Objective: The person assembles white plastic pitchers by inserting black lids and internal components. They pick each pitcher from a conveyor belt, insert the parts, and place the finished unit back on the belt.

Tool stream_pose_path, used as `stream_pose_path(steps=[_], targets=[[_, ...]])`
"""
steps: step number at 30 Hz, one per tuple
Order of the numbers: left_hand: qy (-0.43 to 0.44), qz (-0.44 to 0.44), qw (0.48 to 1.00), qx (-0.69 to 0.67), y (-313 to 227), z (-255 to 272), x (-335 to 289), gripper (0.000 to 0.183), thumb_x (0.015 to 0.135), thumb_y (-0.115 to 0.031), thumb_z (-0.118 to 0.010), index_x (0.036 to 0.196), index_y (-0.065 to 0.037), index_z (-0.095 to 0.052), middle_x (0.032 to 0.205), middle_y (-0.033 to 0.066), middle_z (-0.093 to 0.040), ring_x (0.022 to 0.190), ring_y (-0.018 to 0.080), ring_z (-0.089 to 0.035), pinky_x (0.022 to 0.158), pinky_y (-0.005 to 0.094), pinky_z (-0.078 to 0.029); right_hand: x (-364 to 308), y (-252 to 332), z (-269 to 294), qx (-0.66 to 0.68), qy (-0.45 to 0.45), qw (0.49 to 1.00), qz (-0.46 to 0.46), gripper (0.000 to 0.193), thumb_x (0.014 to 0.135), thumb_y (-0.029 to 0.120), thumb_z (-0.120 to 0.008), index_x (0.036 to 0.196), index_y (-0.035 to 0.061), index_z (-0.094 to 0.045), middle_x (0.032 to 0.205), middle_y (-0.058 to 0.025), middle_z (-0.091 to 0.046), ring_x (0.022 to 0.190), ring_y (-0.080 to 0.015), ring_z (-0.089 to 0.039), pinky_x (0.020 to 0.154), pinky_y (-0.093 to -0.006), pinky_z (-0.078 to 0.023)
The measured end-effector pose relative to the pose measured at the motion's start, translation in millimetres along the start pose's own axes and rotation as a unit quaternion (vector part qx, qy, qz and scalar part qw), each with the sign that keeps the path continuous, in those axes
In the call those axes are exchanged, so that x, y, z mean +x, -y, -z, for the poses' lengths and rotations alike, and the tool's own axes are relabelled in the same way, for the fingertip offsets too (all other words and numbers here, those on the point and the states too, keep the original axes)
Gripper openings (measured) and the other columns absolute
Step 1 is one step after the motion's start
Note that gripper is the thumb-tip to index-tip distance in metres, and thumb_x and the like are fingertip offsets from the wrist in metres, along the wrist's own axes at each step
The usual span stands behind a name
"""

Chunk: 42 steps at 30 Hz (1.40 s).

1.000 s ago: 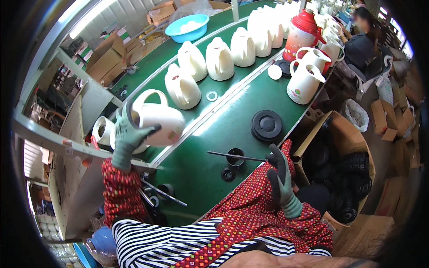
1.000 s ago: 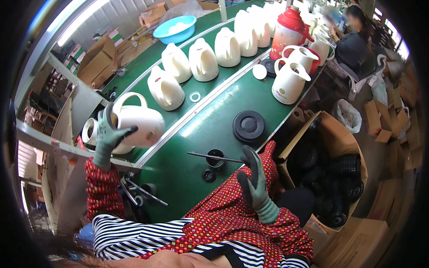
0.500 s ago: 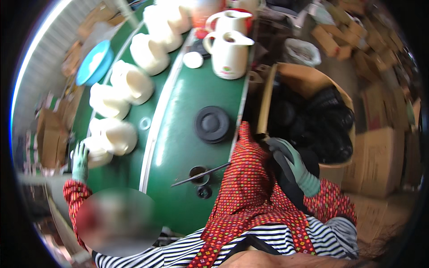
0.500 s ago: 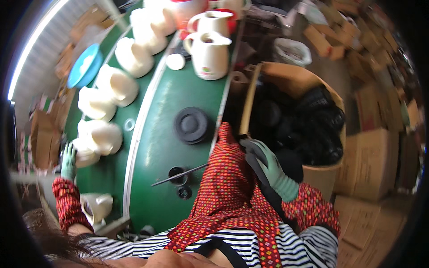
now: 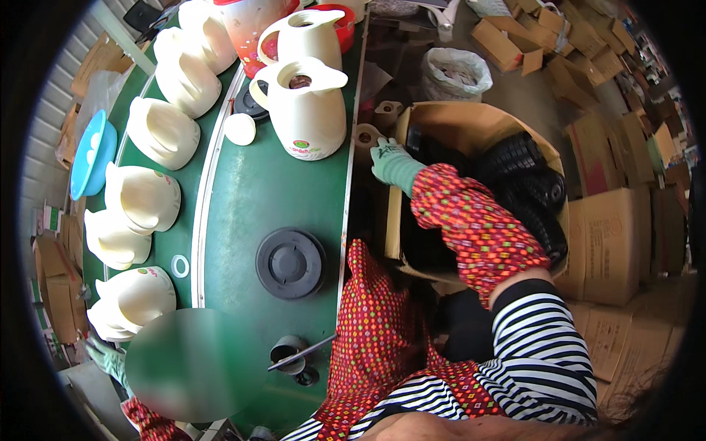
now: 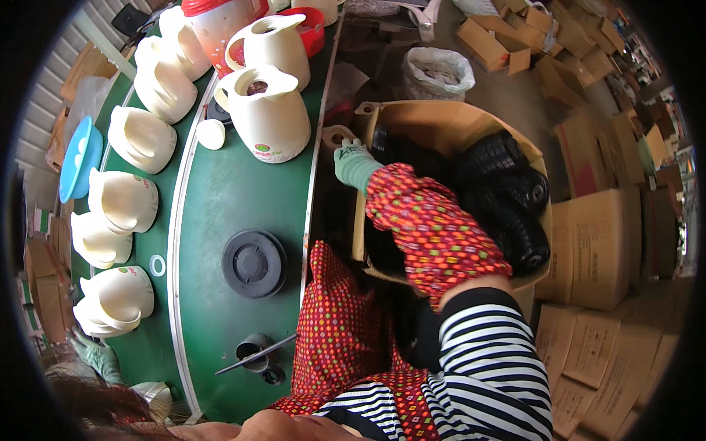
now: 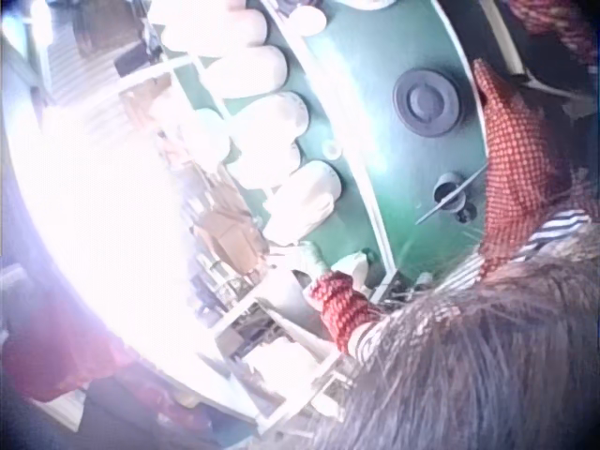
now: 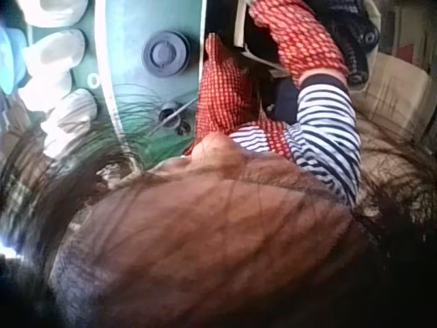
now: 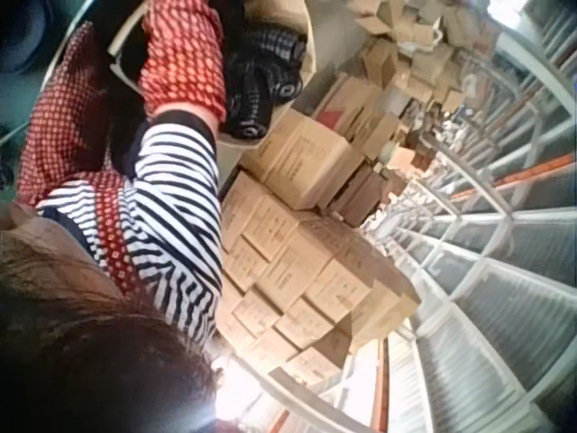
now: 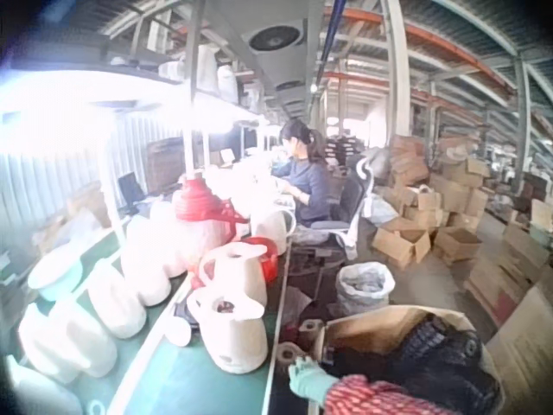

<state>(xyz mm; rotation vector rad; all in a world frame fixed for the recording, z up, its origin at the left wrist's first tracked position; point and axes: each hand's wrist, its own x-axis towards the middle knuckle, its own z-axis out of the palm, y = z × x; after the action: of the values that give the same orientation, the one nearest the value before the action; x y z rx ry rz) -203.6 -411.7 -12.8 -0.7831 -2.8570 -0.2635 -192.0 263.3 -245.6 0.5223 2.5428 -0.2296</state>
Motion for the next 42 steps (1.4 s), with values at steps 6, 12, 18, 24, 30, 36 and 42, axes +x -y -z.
stream_pose_path(steps=[6, 12, 18, 24, 30, 36, 42], targets=[[0.172, -0.042, 0.982, -0.060, -112, -42, -26, 0.102, 0.072, -0.046, -0.088, 0.154, -0.004, -0.046, 0.157, 0.0353, -0.039, 0.139, 0.0579, -0.041, 0.115, 0.0653, -0.036, 164, -10, -70, -0.053, 0.032, 0.994, -0.092, 0.067, 0.103, 0.049, -0.050, 0.163, 0.0212, -0.040, 0.176, -0.0217, -0.009, 0.157, -0.0563, -0.009, 0.125, -0.0701, -0.016], [0.244, -0.035, 0.963, -0.111, -174, -99, -44, 0.109, 0.068, -0.051, -0.092, 0.155, -0.004, -0.046, 0.159, 0.0354, -0.038, 0.138, 0.0599, -0.041, 0.114, 0.0677, -0.036, 231, -25, -116, -0.058, -0.026, 0.996, -0.066, 0.068, 0.095, 0.054, -0.058, 0.154, 0.0204, -0.055, 0.168, -0.0230, -0.034, 0.155, -0.0554, -0.017, 0.119, -0.0768, -0.019], [0.242, -0.033, 0.960, -0.133, -182, -120, -54, 0.107, 0.071, -0.053, -0.090, 0.155, -0.004, -0.046, 0.158, 0.0344, -0.039, 0.139, 0.0580, -0.041, 0.115, 0.0667, -0.036, 245, -39, -117, -0.019, -0.077, 0.990, -0.119, 0.063, 0.095, 0.050, -0.060, 0.149, 0.0191, -0.060, 0.158, -0.0175, -0.051, 0.151, -0.0494, -0.034, 0.114, -0.0752, -0.029], [0.281, -0.022, 0.958, -0.056, -182, -116, -84, 0.112, 0.066, -0.051, -0.094, 0.154, -0.006, -0.041, 0.157, 0.0310, -0.036, 0.146, 0.0488, -0.037, 0.117, 0.0626, -0.035, 239, -59, -22, 0.028, -0.014, 0.994, -0.108, 0.048, 0.101, 0.040, -0.060, 0.143, 0.0180, -0.066, 0.152, -0.0142, -0.059, 0.141, -0.0420, -0.052, 0.114, -0.0584, -0.043], [0.265, 0.016, 0.962, -0.058, -162, -132, -118, 0.116, 0.061, -0.047, -0.094, 0.156, -0.007, -0.039, 0.159, 0.0291, -0.034, 0.146, 0.0533, -0.033, 0.119, 0.0652, -0.029, 118, -33, 87, 0.156, -0.098, 0.965, -0.187, 0.064, 0.089, 0.054, -0.070, 0.144, 0.0220, -0.063, 0.150, -0.0138, -0.061, 0.138, -0.0419, -0.057, 0.114, -0.0563, -0.045], [0.220, 0.003, 0.972, -0.086, -146, -147, -125, 0.112, 0.062, -0.028, -0.092, 0.158, -0.006, -0.039, 0.153, 0.0230, -0.044, 0.142, 0.0453, -0.040, 0.120, 0.0589, -0.030, 81, -39, 139, 0.165, -0.124, 0.956, -0.207, 0.061, 0.093, 0.046, -0.068, 0.146, 0.0171, -0.063, 0.147, -0.0124, -0.064, 0.138, -0.0493, -0.054, 0.112, -0.0585, -0.046], [0.203, -0.003, 0.976, -0.085, -142, -152, -134, 0.120, 0.055, -0.028, -0.095, 0.158, -0.006, -0.037, 0.149, 0.0203, -0.048, 0.139, 0.0431, -0.043, 0.118, 0.0573, -0.033, -12, -23, 176, 0.119, -0.182, 0.965, -0.148, 0.063, 0.093, 0.052, -0.068, 0.146, 0.0188, -0.062, 0.149, -0.0100, -0.063, 0.138, -0.0456, -0.055, 0.112, -0.0525, -0.047]])
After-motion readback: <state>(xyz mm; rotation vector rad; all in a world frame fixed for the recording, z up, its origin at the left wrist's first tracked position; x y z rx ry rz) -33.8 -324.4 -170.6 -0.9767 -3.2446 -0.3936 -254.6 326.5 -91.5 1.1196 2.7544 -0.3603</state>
